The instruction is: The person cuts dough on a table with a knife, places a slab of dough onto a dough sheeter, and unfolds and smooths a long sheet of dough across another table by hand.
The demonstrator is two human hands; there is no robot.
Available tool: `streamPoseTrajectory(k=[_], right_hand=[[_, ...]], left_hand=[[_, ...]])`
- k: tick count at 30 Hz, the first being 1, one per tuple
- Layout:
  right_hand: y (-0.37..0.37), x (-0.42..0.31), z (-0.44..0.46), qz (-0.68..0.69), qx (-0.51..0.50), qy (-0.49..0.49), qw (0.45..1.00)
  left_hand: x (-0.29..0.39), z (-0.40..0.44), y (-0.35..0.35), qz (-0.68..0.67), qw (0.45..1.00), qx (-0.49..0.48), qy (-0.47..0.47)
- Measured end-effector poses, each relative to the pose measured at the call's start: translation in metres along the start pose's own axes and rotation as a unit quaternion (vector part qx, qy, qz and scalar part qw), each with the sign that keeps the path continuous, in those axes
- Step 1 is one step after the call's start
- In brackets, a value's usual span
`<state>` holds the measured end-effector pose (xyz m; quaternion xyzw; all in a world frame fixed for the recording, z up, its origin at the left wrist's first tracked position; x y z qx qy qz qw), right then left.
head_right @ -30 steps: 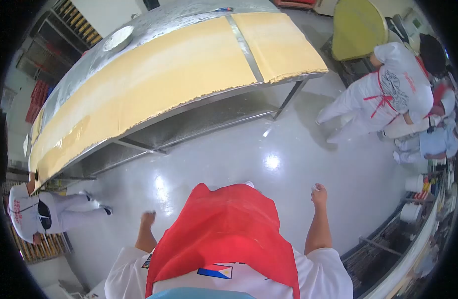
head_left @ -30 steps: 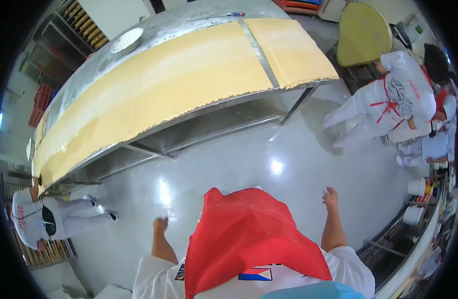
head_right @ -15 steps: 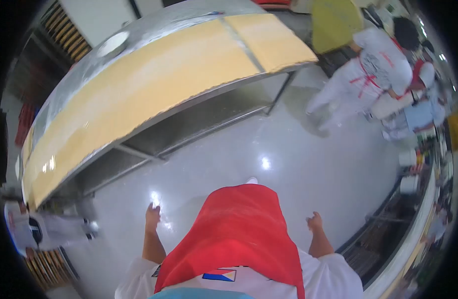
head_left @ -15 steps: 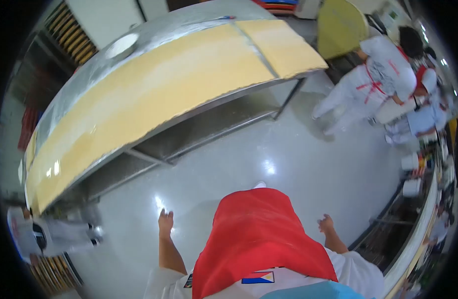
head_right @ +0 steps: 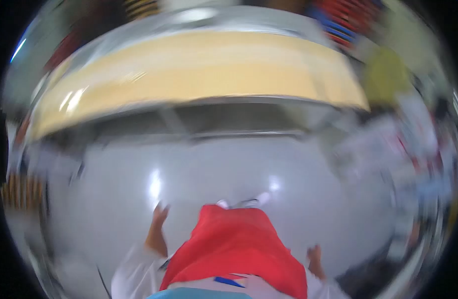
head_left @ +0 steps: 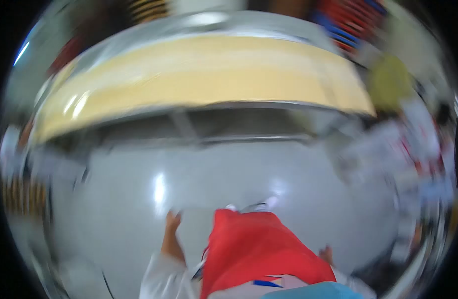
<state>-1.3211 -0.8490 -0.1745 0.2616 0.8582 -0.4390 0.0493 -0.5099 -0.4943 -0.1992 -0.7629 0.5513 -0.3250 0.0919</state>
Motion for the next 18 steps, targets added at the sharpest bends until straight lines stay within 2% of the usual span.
streamPoseTrajectory(k=[1, 2, 3, 4, 5, 10, 15, 18], right_hand=[[0.007, -0.001, 0.002, -0.069, 0.012, -0.026, 0.997], [0.009, -0.010, 0.000, -0.100, 0.032, -0.044, 0.994], [-0.002, -0.042, -0.010, -0.109, 0.095, -0.066, 0.987], [-0.013, -0.063, -0.002, -0.126, 0.094, -0.057, 0.986], [-0.022, -0.082, 0.001, -0.081, 0.124, -0.083, 0.986], [-0.057, -0.153, 0.011, -0.065, 0.131, -0.107, 0.984], [-0.045, -0.124, -0.008, -0.070, 0.108, -0.074, 0.989], [-0.034, -0.073, -0.031, -0.065, 0.186, -0.065, 0.978]], left_hand=[[0.000, -0.026, -0.004, -0.053, 0.986, 0.110, 0.112], [-0.050, 0.025, 0.003, -0.112, 0.977, 0.093, 0.158], [-0.042, -0.008, -0.002, -0.051, 0.985, 0.129, 0.107], [-0.033, -0.009, 0.001, 0.011, 0.987, 0.121, 0.105], [-0.013, -0.003, 0.008, 0.053, 0.987, 0.101, 0.117], [0.064, 0.003, 0.033, 0.155, 0.974, 0.032, 0.161], [0.120, 0.004, 0.061, 0.223, 0.952, -0.015, 0.207], [0.150, 0.005, 0.075, 0.260, 0.936, -0.035, 0.236]])
Point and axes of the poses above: each hand's wrist, its own z-axis towards the middle knuckle, its own y-axis out of the palm, x = y × z, the point moved 5 cm from there along z, towards the middle knuckle, and after that the axes turned 6 degrees about -y, right-handed, at the moved point
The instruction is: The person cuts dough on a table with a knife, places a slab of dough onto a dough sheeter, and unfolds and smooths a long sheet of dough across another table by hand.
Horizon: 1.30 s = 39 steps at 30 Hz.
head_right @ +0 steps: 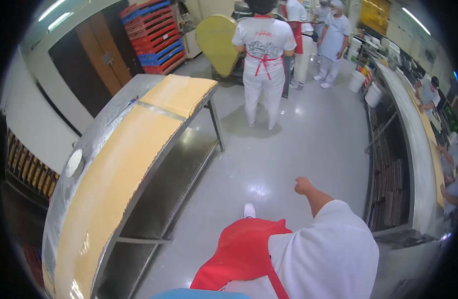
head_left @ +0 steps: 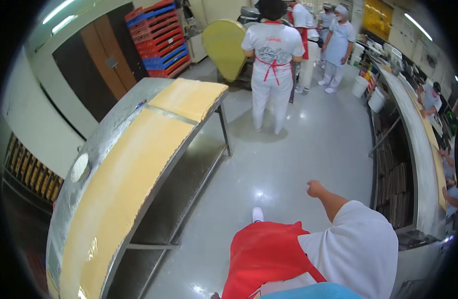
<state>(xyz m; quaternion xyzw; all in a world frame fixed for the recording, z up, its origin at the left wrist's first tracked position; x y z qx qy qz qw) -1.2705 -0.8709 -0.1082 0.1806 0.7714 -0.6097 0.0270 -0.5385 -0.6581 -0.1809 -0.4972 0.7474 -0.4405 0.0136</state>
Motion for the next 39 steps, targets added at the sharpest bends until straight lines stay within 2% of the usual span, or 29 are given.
streamPoseTrajectory(k=[3, 5, 8, 11, 15, 18, 20, 23, 25, 27, 28, 30, 37, 39], right_hand=[[-0.020, 0.031, -0.049, -0.011, 0.000, 0.053, 0.999], [-0.040, 0.050, -0.082, 0.038, 0.030, 0.141, 0.989], [-0.051, 0.085, -0.111, 0.059, 0.071, 0.216, 0.972], [-0.047, 0.128, -0.118, 0.091, 0.092, 0.267, 0.955], [-0.045, 0.175, -0.111, 0.120, 0.107, 0.263, 0.951], [-0.039, 0.210, -0.110, 0.103, 0.070, 0.260, 0.957], [-0.040, 0.229, -0.125, 0.142, 0.024, 0.249, 0.958], [-0.003, 0.301, -0.159, 0.113, 0.047, 0.242, 0.963], [0.036, 0.361, -0.190, 0.126, 0.022, 0.287, 0.949], [0.035, 0.390, -0.225, 0.109, -0.055, 0.341, 0.932], [0.033, 0.403, -0.237, 0.106, -0.058, 0.340, 0.933], [0.034, 0.426, -0.258, 0.158, -0.040, 0.413, 0.896], [0.033, 0.443, -0.225, 0.196, 0.048, 0.353, 0.914], [0.030, 0.434, -0.209, 0.188, 0.096, 0.289, 0.934]], left_hand=[[0.027, 0.017, 0.003, 0.034, 0.999, -0.018, 0.032], [0.042, 0.021, 0.011, 0.058, 0.997, -0.029, 0.051], [0.071, 0.021, 0.015, 0.089, 0.992, -0.041, 0.076], [0.104, 0.013, 0.024, 0.126, 0.986, -0.049, 0.101], [0.146, -0.005, 0.049, 0.177, 0.976, -0.056, 0.115], [0.172, -0.027, 0.074, 0.215, 0.969, -0.060, 0.111], [0.184, -0.040, 0.090, 0.242, 0.963, -0.061, 0.106], [0.200, -0.064, 0.113, 0.279, 0.953, -0.065, 0.097], [0.204, -0.079, 0.123, 0.298, 0.948, -0.066, 0.090], [0.203, -0.092, 0.131, 0.315, 0.943, -0.070, 0.084], [0.201, -0.096, 0.136, 0.321, 0.941, -0.072, 0.081], [0.199, -0.102, 0.141, 0.338, 0.935, -0.073, 0.080], [0.195, -0.109, 0.137, 0.428, 0.891, -0.088, 0.121], [0.195, -0.107, 0.137, 0.463, 0.868, -0.099, 0.150]])
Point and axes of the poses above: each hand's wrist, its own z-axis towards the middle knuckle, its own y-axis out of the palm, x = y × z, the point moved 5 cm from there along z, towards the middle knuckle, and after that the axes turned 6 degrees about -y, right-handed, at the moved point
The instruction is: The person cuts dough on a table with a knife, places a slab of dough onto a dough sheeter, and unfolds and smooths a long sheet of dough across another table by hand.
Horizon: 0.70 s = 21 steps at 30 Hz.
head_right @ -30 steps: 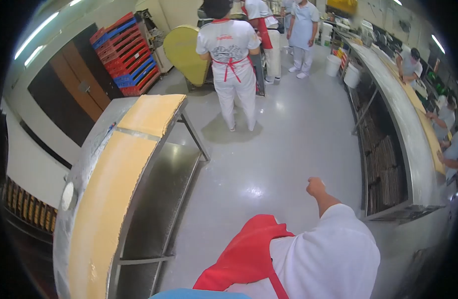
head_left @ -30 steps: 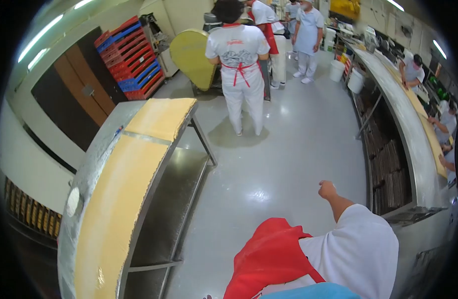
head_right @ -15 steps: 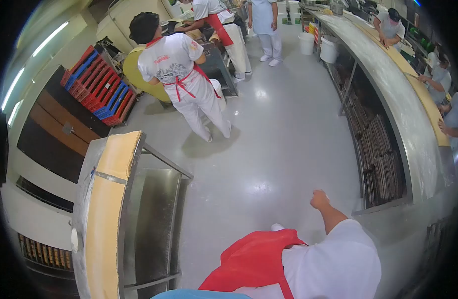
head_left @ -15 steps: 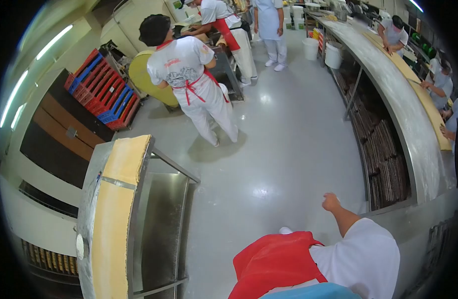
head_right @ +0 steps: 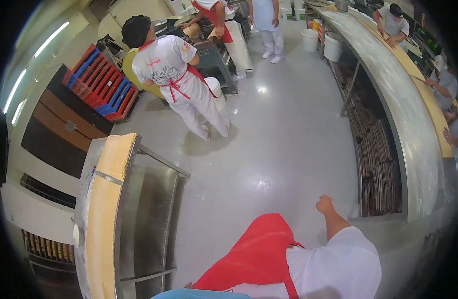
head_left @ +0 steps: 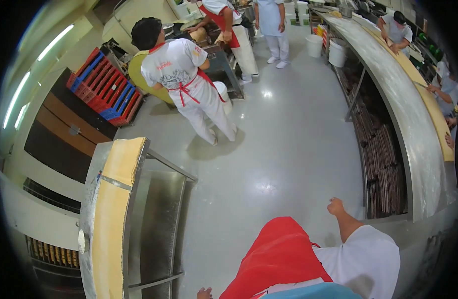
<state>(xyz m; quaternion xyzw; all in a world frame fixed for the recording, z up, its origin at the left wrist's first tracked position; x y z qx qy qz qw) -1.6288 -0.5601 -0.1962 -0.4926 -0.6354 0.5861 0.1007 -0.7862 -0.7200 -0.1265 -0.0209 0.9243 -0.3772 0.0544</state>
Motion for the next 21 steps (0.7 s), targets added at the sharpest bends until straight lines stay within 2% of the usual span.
streamPoseTrajectory(k=[6, 13, 15, 19, 21], right_hand=[[-0.002, -0.025, 0.009, 0.029, -0.006, 0.023, 0.999], [0.004, -0.036, 0.019, 0.028, -0.031, 0.016, 0.999], [0.004, -0.043, 0.021, 0.011, -0.024, -0.035, 0.999], [0.003, -0.043, 0.019, 0.026, -0.048, -0.013, 0.998], [0.005, -0.045, 0.021, -0.012, -0.046, -0.029, 0.998]], left_hand=[[-0.004, -0.001, 0.005, 0.133, 0.986, 0.006, 0.102], [-0.006, -0.019, 0.031, -0.048, 0.997, -0.003, -0.056], [-0.005, -0.024, 0.040, -0.077, 0.994, -0.005, -0.078], [0.003, -0.023, 0.048, -0.110, 0.989, -0.013, -0.102], [0.004, -0.022, 0.051, -0.121, 0.986, -0.012, -0.109]])
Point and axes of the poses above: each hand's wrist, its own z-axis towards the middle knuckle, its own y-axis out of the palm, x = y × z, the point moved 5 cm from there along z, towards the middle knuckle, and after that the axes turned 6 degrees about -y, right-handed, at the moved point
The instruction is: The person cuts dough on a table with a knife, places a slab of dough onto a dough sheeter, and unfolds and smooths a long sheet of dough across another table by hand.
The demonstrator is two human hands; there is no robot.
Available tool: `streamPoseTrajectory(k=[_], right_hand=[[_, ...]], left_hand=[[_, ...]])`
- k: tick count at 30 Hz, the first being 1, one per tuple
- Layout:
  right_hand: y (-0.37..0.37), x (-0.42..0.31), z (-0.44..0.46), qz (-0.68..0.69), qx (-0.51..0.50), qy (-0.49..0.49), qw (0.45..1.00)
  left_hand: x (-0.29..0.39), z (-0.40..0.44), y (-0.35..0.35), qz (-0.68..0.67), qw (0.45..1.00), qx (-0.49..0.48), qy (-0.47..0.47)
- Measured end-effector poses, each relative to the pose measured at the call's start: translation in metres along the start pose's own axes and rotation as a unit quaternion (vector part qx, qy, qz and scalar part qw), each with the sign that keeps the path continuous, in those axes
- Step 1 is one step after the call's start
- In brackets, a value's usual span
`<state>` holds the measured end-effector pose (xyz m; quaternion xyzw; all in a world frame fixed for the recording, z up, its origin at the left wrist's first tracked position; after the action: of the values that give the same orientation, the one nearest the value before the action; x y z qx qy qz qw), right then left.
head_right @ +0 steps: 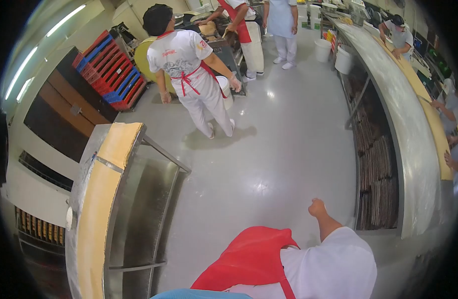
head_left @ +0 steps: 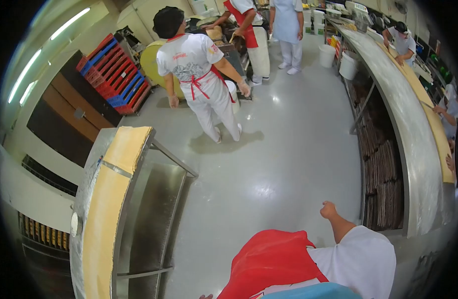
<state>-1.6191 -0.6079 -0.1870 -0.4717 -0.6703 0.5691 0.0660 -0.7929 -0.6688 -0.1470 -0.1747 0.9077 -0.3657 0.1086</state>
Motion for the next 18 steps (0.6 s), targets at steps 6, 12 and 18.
streamPoseTrajectory(k=[6, 12, 18], right_hand=[[-0.002, -0.009, -0.003, 0.007, -0.022, 0.024, 0.999], [0.011, -0.027, -0.003, 0.008, 0.006, 0.014, 1.000], [0.029, -0.047, -0.021, -0.001, 0.020, -0.003, 1.000]], left_hand=[[-0.001, 0.006, 0.005, -0.022, 1.000, -0.002, -0.014], [-0.010, 0.020, 0.001, -0.030, 0.999, -0.004, -0.014], [-0.030, 0.043, -0.015, -0.025, 1.000, -0.003, -0.010]])
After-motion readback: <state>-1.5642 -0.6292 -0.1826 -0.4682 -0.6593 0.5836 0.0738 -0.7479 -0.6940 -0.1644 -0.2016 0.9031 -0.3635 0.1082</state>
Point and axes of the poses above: each hand's wrist, its own z-axis towards the middle knuckle, its own y-axis out of the palm, x = y × z, the point moved 5 cm from there along z, towards the middle knuckle, and after that the axes turned 6 degrees about -y, right-handed, at the moved point
